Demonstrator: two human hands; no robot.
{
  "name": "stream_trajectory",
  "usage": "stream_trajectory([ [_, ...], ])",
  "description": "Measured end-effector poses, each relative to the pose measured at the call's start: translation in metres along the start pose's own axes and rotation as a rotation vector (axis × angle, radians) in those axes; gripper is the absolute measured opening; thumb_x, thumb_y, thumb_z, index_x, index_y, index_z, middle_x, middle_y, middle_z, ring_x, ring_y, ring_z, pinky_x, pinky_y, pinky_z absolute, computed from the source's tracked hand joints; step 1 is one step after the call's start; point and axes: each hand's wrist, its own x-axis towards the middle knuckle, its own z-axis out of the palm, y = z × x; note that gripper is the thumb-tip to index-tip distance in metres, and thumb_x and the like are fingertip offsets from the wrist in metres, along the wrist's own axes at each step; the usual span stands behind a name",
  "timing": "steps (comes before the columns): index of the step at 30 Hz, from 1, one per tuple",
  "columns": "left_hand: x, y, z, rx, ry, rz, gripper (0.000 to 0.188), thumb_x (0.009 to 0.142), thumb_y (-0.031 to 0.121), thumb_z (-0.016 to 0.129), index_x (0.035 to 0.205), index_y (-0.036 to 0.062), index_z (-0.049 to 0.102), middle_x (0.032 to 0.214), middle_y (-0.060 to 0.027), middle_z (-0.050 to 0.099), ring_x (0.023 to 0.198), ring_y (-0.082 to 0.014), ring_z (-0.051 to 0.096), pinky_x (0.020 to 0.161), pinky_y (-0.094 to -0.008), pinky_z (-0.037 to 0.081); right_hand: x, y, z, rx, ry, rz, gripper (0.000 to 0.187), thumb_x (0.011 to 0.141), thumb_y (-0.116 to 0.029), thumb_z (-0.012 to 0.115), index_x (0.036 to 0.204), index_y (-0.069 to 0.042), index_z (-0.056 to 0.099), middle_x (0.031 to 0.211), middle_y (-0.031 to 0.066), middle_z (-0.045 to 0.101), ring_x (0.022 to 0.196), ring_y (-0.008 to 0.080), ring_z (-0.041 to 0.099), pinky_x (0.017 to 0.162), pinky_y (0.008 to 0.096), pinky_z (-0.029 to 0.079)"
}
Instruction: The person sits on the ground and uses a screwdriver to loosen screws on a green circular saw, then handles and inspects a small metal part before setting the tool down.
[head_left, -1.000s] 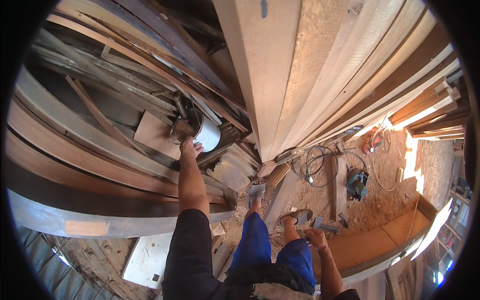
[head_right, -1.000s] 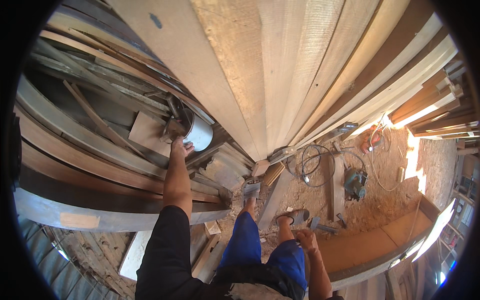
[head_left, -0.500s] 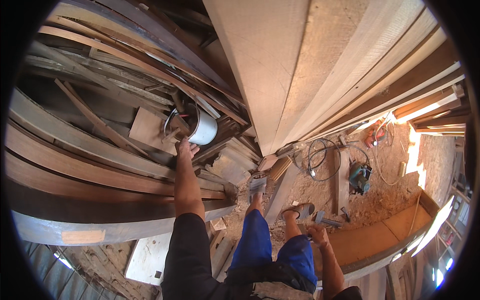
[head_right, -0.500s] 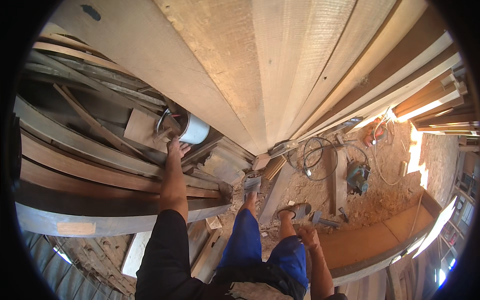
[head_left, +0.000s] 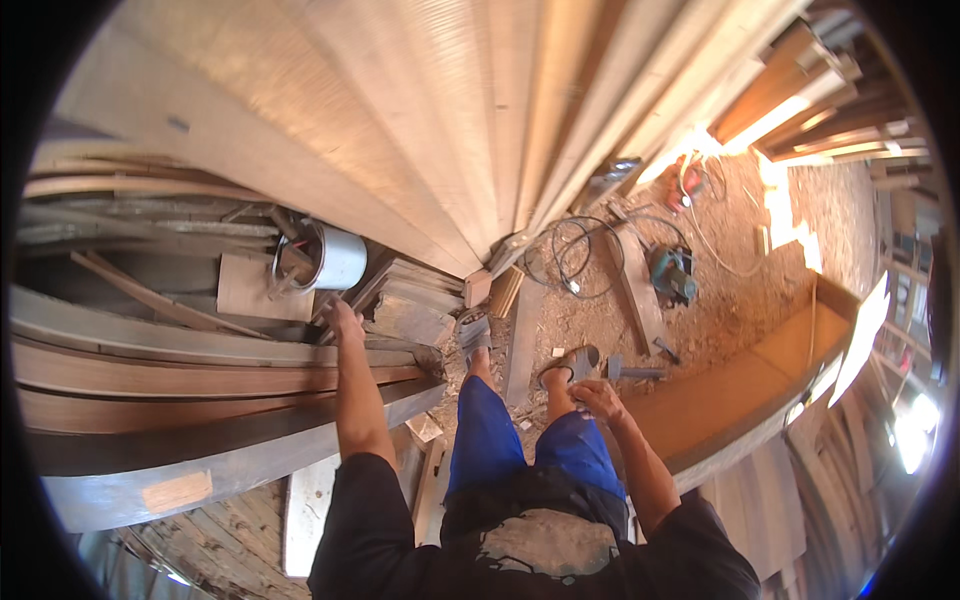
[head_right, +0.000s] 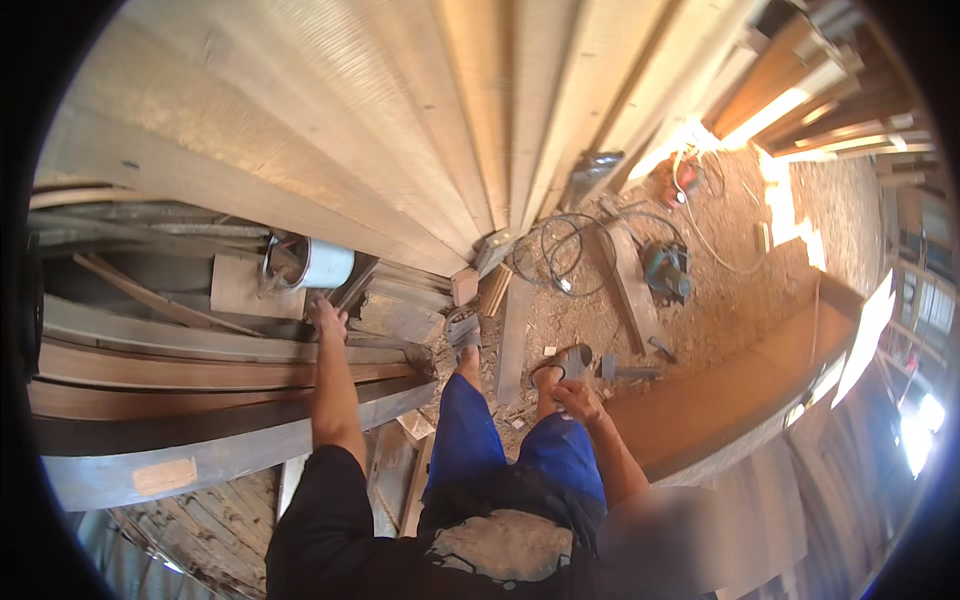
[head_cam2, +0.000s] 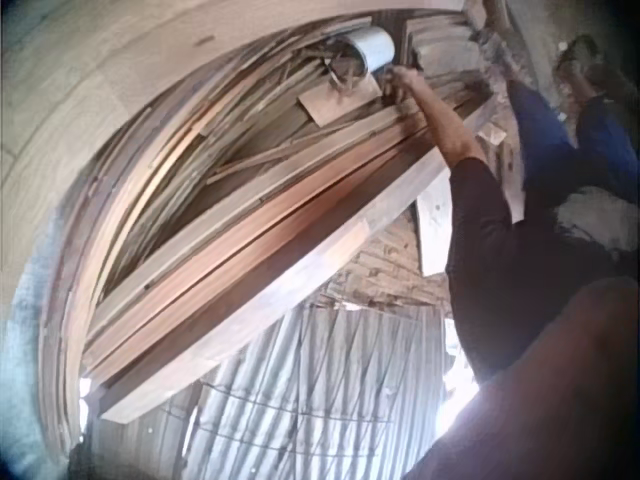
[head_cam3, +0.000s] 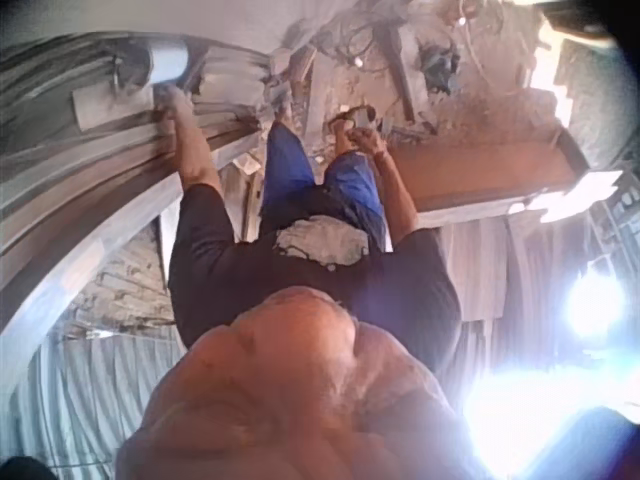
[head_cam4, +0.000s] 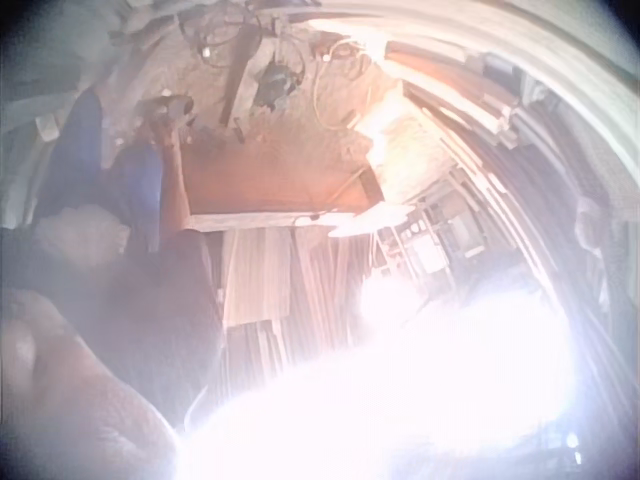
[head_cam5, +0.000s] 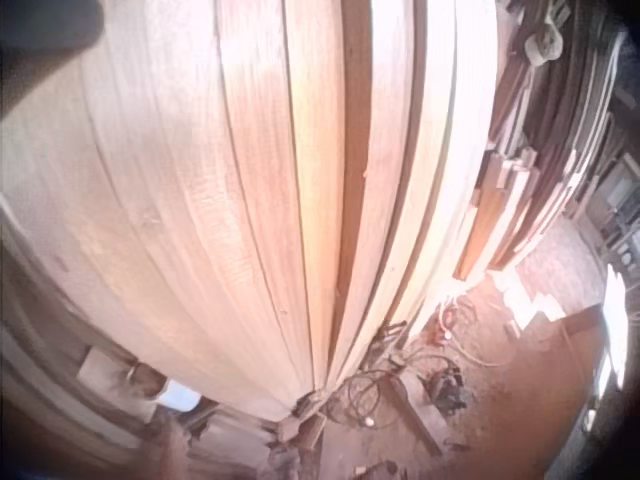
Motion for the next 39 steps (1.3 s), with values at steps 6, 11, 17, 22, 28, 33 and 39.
stream_trajectory([
  [6, -0.060, -0.146, -0.060, 0.803, -0.327, 0.305, 0.040, 0.101, 0.029, 0.056, 0.126, -0.0013, 0.060, 0.125, -0.0241, 0.065, 0.117, -0.0375, 0.062, 0.100, -0.0455, 0.048, -0.026, -0.058, 0.001, 0.651, -0.059, 0.283, 0.025, 0.093, -0.024, 0.063, 0.109, -0.007, 0.070, 0.092, 0.0003, 0.065, 0.081, 0.0133, 0.061, 0.071, 0.0309, 0.052],
  [11, -0.185, -0.162, -0.033, 1.230, -0.854, 0.101, 0.039, 0.098, 0.028, 0.063, 0.133, 0.0110, 0.060, 0.100, -0.0055, 0.066, 0.071, -0.0142, 0.058, 0.054, -0.0290, 0.047, -0.060, -0.016, -0.007, 0.776, -0.020, 0.154, 0.028, 0.092, -0.023, 0.062, 0.114, -0.005, 0.069, 0.097, 0.0009, 0.065, 0.085, 0.0140, 0.061, 0.075, 0.0318, 0.052],
  [17, -0.280, -0.150, 0.010, 1.115, -0.803, 0.112, 0.052, 0.099, 0.032, 0.061, 0.145, 0.0101, 0.051, 0.120, -0.0088, 0.066, 0.090, -0.0192, 0.065, 0.072, -0.0323, 0.054, -0.107, 0.051, -0.057, 0.746, 0.239, 0.147, 0.041, 0.088, -0.018, 0.063, 0.125, 0.000, 0.064, 0.102, 0.0065, 0.067, 0.091, 0.0158, 0.062, 0.082, 0.0316, 0.051],
  [22, -0.337, -0.146, 0.048, 1.198, -0.813, 0.151, 0.050, 0.100, 0.031, 0.060, 0.145, 0.0115, 0.049, 0.125, -0.0115, 0.066, 0.093, -0.0217, 0.066, 0.077, -0.0349, 0.055, -0.158, 0.128, -0.103, 1.098, 0.405, 0.041, 0.034, 0.091, -0.012, 0.056, 0.123, -0.002, 0.063, 0.103, 0.0092, 0.068, 0.087, 0.0177, 0.064, 0.079, 0.0327, 0.053],
  [28, -0.411, -0.183, 0.105, 0.928, -0.742, 0.224, 0.034, 0.099, 0.024, 0.062, 0.127, 0.0054, 0.062, 0.084, -0.0032, 0.061, 0.056, -0.0078, 0.049, 0.046, -0.0253, 0.040, -0.243, 0.165, -0.184, 1.831, 0.413, -0.254, 0.034, 0.102, -0.008, 0.050, 0.135, -0.006, 0.051, 0.112, 0.0177, 0.069, 0.095, 0.0300, 0.071, 0.084, 0.0435, 0.062],
  [33, -0.368, -0.190, 0.153, 1.284, -0.917, 0.646, 0.037, 0.101, 0.026, 0.058, 0.133, 0.0069, 0.060, 0.097, -0.0029, 0.064, 0.082, -0.0124, 0.060, 0.068, -0.0309, 0.051, -0.275, 0.187, -0.192, 1.651, 0.737, -0.192, 0.040, 0.101, -0.015, 0.056, 0.140, -0.005, 0.052, 0.115, 0.0156, 0.069, 0.096, 0.0242, 0.071, 0.085, 0.0395, 0.060],
  [39, -0.406, -0.192, 0.192, 1.481, -1.007, 0.752, 0.046, 0.098, 0.028, 0.062, 0.131, -0.0038, 0.063, 0.126, -0.0185, 0.070, 0.118, -0.0247, 0.065, 0.101, -0.0363, 0.049, -0.318, 0.238, -0.143, 0.613, 1.496, 0.328, 0.054, 0.089, -0.014, 0.066, 0.139, 0.003, 0.055, 0.121, 0.0188, 0.069, 0.107, 0.0305, 0.069, 0.098, 0.0381, 0.052],
])
